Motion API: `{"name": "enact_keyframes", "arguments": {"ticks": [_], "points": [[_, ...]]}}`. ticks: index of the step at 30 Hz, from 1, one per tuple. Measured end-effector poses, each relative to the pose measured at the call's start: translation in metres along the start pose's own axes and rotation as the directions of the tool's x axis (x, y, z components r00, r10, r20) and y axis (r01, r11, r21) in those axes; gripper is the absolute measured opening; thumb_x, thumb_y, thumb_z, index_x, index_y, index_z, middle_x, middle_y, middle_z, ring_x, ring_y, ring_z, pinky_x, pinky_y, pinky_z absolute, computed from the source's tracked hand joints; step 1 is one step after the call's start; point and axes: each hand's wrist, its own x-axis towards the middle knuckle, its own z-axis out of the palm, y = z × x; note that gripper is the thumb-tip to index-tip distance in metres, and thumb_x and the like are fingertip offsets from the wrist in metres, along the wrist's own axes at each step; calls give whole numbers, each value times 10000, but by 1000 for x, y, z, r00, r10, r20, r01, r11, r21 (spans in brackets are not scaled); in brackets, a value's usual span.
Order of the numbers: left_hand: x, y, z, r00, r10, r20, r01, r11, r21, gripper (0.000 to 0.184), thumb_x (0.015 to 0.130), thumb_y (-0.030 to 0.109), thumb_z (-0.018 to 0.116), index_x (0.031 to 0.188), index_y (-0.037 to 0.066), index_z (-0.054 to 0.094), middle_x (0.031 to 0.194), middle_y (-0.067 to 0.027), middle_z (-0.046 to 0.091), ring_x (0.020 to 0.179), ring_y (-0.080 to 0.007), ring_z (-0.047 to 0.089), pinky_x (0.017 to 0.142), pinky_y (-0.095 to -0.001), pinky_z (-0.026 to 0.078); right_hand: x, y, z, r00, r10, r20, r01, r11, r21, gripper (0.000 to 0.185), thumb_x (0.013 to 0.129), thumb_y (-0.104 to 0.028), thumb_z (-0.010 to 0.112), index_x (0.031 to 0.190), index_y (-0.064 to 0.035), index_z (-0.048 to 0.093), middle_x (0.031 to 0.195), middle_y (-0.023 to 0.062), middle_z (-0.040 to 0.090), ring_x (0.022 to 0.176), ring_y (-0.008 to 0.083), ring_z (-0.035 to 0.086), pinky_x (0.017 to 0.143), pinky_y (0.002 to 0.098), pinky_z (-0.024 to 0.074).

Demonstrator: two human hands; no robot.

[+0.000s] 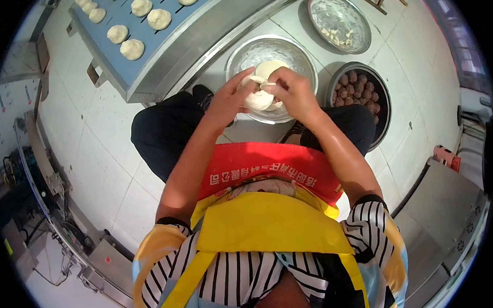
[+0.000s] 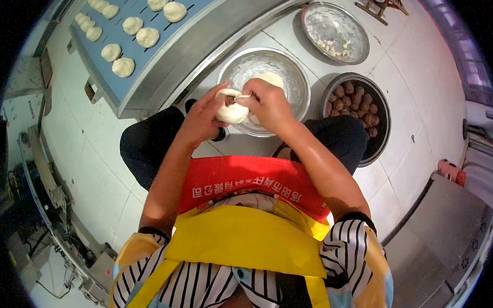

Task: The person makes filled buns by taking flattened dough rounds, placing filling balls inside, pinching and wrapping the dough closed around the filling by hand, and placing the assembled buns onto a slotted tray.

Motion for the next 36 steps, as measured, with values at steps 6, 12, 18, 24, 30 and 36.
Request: {"name": "enact_keyframes", "arguments": {"ticks": [6, 12, 18, 24, 30, 36], "points": [[21, -52, 33, 918, 127, -375, -283, 873, -396, 386, 1003, 293, 408, 1143, -20, 585, 998, -70, 607, 863, -113, 562, 797, -243, 446, 1, 1, 9, 985, 136, 103, -157, 958, 238, 113, 814, -28, 670, 918, 2, 640, 789, 62, 571, 651, 109, 577, 509, 238, 483], [11, -32, 33, 903, 209, -376, -303, 929, -211, 526, 1012, 394, 342, 1091, -55, 605, 978, -94, 624, 883, -142, 580, 808, -264, 452, 5, -9, -1, 964, -232, 130, 226, 973, 53, 102, 784, -33, 682, 877, -11, 646, 881, 76, 568, 787, 162, 603, 611, 286, 487], [13, -28, 26, 923, 202, -327, -276, 941, -198, 667, 994, 506, 249, 1133, -50, 591, 1008, -118, 637, 920, -176, 601, 845, -279, 457, 6, -28, -1, 985, -104, 138, 115, 991, -73, 151, 761, -55, 698, 891, -12, 633, 865, 94, 568, 792, 225, 596, 698, 327, 474], [13, -29, 17, 951, 196, -239, -233, 963, -136, 710, 982, 549, 227, 1155, -45, 577, 1052, -126, 631, 940, -182, 608, 853, -285, 463, 6, -20, 1, 960, -188, 206, 180, 982, 60, 167, 745, -49, 701, 872, -1, 603, 865, 95, 568, 809, 231, 590, 705, 318, 462], [31, -31, 0, 973, 229, -27, -228, 973, 19, 670, 987, 530, 239, 1201, -25, 547, 1072, -141, 619, 960, -192, 606, 859, -289, 466, 11, -28, -3, 900, -369, 232, 389, 920, -46, 165, 762, -36, 690, 906, -8, 615, 873, 88, 565, 816, 199, 590, 684, 303, 476], [24, -41, 32, 891, 276, -361, -406, 841, -358, 592, 1013, 451, 226, 1211, -15, 533, 1126, -162, 585, 1018, -209, 578, 877, -292, 461, 17, -34, 1, 996, -8, 91, 9, 1000, -7, 153, 776, -36, 693, 901, -5, 611, 859, 86, 552, 729, 188, 596, 609, 292, 491]]}}
